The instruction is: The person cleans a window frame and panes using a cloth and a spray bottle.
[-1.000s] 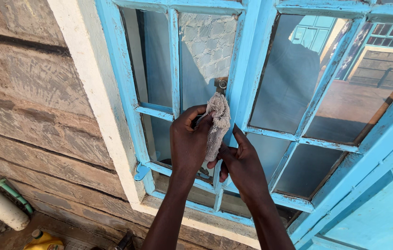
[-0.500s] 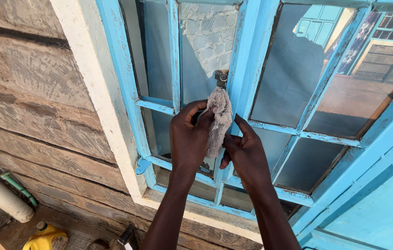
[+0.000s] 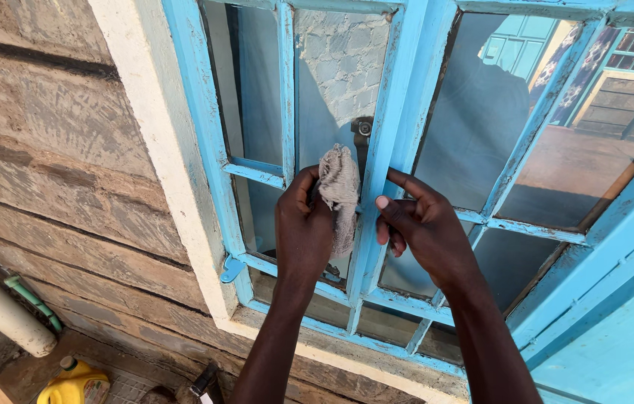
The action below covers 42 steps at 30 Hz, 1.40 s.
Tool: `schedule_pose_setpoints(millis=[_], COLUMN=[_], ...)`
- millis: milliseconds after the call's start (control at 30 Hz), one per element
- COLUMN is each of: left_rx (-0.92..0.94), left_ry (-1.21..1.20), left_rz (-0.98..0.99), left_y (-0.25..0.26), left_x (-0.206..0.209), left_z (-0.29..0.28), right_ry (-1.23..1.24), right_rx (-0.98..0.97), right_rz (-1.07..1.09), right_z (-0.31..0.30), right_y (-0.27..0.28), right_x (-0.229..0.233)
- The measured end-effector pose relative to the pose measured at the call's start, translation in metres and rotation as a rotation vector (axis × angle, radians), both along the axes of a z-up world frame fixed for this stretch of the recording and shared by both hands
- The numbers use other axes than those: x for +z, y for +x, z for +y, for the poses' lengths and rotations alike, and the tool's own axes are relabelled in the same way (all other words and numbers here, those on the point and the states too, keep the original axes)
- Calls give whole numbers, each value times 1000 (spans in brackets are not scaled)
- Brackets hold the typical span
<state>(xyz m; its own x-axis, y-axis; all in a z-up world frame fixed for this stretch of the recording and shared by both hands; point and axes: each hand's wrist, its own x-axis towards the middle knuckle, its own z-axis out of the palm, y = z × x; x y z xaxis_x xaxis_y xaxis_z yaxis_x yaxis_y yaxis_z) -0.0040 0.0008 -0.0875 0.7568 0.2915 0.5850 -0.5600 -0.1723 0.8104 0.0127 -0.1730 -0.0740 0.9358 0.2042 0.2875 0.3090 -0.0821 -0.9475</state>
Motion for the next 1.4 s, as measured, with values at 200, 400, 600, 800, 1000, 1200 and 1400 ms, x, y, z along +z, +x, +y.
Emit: schedule_pose_setpoints(millis=[200,400,600,800,1000,1200,1400], left_rx=[0,-50,-63,-41,-37,-31,-31], left_ry=[-54,-51,-100,-56,-36,-34,-35], left_rz=[9,12,87,-33,25,71,149], left_y=[0,-3,-12,-19,-27,-37,-39], left_x=[-8,-11,-6,-10,-11,-13,-24], left_z=[-3,-5,-7,5,4,9,14], right_ry=[-258,10,6,-295,-300,-320,-89], right_rx=[121,220,225,80,119,33,65], right_rz=[53,127,24,38,167,57,34], right_z=[12,7,21,24,20,14,14], right_y=[-12,-7,1,-14,-11,4,13], right_x=[17,14,-5,21,32,18,1])
